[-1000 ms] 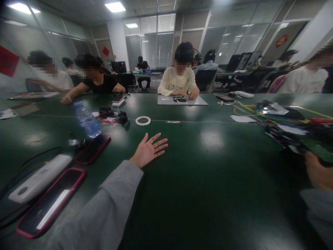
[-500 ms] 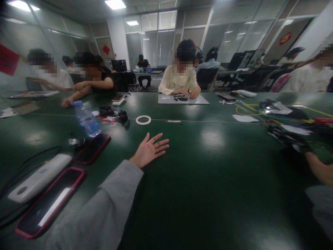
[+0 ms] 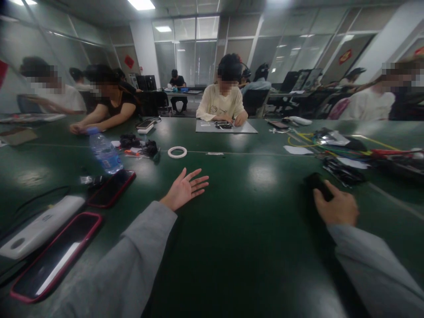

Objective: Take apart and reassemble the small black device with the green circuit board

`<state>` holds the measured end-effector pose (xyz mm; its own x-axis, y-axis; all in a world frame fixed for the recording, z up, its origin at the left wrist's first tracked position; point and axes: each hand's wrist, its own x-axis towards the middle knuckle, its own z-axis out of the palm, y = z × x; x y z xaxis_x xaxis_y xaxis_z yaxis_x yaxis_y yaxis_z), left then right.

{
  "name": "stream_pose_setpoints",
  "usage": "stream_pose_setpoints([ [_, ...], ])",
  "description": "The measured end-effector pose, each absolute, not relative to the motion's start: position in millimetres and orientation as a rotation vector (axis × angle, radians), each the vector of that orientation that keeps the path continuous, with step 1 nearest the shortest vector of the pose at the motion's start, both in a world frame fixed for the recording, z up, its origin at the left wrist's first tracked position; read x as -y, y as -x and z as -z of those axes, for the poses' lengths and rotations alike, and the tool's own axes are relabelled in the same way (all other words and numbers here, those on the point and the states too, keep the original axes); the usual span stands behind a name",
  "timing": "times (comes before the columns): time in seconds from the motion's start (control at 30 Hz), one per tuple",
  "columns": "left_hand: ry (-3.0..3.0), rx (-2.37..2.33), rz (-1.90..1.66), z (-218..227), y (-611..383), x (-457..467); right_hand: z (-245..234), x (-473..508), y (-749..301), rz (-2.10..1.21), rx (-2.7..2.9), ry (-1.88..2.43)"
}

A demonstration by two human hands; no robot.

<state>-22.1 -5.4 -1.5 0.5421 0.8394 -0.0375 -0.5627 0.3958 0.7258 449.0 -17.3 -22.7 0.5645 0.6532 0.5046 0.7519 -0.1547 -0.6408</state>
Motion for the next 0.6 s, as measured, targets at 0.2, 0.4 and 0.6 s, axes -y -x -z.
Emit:
stream_pose_setpoints([
  [0.2,-0.745,-0.518,-0.98,6.5,17.1,8.0,5.5,21.6,-246.2,-0.709,1.468,1.341],
  [0.4,-0.777,-0.504,-1.021,9.8,13.9,10.8,-18.7,29.7,-114.5,-1.714,0.58,0.74],
  [0.6,-0.829,-0.585,-1.002,8.1,11.7,10.3,-4.9,28.3,-120.5,-1.904,0.219,0.61],
])
